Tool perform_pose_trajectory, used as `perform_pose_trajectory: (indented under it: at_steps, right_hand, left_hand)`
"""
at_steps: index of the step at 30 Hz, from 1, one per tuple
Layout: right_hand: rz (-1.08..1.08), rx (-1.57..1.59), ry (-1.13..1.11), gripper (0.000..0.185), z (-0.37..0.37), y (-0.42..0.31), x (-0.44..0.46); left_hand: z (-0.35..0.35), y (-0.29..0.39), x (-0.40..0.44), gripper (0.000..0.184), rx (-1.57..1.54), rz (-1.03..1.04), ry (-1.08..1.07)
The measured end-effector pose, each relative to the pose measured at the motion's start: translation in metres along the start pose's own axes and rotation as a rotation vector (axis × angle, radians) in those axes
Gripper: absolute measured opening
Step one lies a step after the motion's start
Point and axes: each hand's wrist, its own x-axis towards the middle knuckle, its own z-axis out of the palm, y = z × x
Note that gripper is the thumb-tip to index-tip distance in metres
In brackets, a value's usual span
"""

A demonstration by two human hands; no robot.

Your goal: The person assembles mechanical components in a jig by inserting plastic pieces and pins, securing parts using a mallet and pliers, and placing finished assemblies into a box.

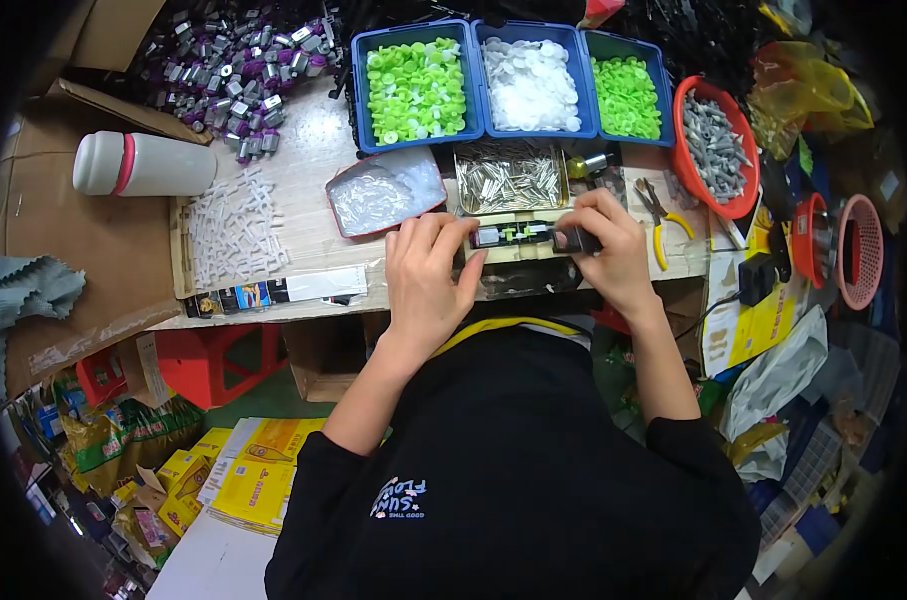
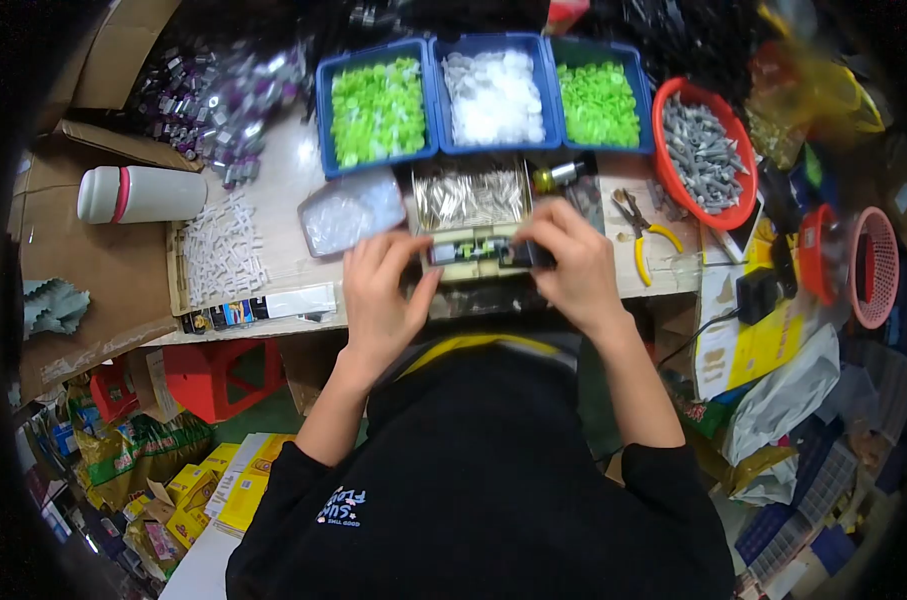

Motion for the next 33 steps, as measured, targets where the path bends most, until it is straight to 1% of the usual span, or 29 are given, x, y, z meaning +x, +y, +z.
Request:
perform_pose_trajectory:
  at_steps: [2, 3, 6, 10, 13, 17, 19, 20, 22, 23, 24, 26, 27, 28, 30, 31, 33]
  right_hand:
    - [-0.081, -0.106, 0.031, 0.024, -0.001, 0.0, -0.005]
    - [-0.117, -0.1, 0.051, 0.021, 0.002, -0.004, -0.005]
    - [-0.168, -0.162, 0.052, 0.02, 0.011, -0.006, -0.004]
    - [-0.171, -0.178, 0.038, 0.018, 0.012, -0.006, -0.004]
    - [-0.194, -0.27, 0.036, 0.019, 0.013, -0.006, -0.008]
    - [-0.246, -0.327, 0.016, 0.021, 0.014, -0.007, -0.007]
    - [-0.32, -0.317, 0.018, 0.019, 0.014, -0.001, -0.007]
    - [-0.314, -0.327, 0.026, 0.019, 0.014, 0.0, -0.008]
    - [-0.373, -0.293, 0.08, 0.018, 0.016, 0.001, -0.008]
    - [-0.393, -0.319, 0.091, 0.018, 0.017, 0.002, -0.009]
    - [-0.386, -0.328, 0.097, 0.018, 0.017, 0.001, -0.01]
    - [-0.41, -0.321, 0.155, 0.018, 0.018, 0.001, -0.01]
    - [-0.408, -0.324, 0.158, 0.018, 0.017, 0.002, -0.011]
    - [-0.407, -0.321, 0.181, 0.018, 0.018, 0.003, -0.012]
    - [-0.409, -0.31, 0.2, 0.019, 0.017, 0.004, -0.012]
    - [-0.41, -0.305, 0.205, 0.019, 0.017, 0.003, -0.011]
    - [-0.42, -0.287, 0.205, 0.019, 0.016, 0.0, -0.008]
  left_hand:
    - [0.0, -0.003, -0.001, 0.025, -0.006, -0.017, -0.002]
    - [0.0, -0.004, -0.002, 0.022, -0.005, -0.021, -0.005]
    - [0.003, -0.006, -0.004, 0.018, 0.003, -0.017, 0.003]
    - [0.005, -0.005, -0.003, 0.014, 0.009, 0.014, 0.053]
    - [0.004, -0.006, -0.003, 0.014, 0.035, 0.04, 0.051]
    - [0.003, -0.007, -0.004, 0.013, 0.036, 0.048, 0.043]
    - [0.003, -0.007, -0.004, 0.014, 0.033, 0.047, 0.048]
    - [0.002, -0.007, -0.003, 0.014, 0.026, 0.06, 0.046]
    - [0.001, -0.006, -0.003, 0.016, 0.021, 0.033, 0.042]
    - [0.001, -0.007, -0.003, 0.021, 0.022, 0.037, 0.032]
    - [0.001, -0.006, -0.003, 0.021, 0.015, 0.047, 0.028]
    - [-0.001, -0.003, -0.004, 0.027, -0.043, -0.006, 0.043]
    - [-0.002, -0.004, -0.004, 0.035, -0.051, -0.009, 0.037]
    - [-0.001, -0.003, -0.003, 0.035, -0.051, -0.008, 0.035]
    - [0.0, -0.003, 0.0, 0.042, -0.141, -0.011, 0.071]
    - [-0.001, -0.002, 0.0, 0.042, -0.136, -0.018, 0.072]
    - [-0.004, 0.001, 0.001, 0.049, -0.287, -0.132, -0.013]
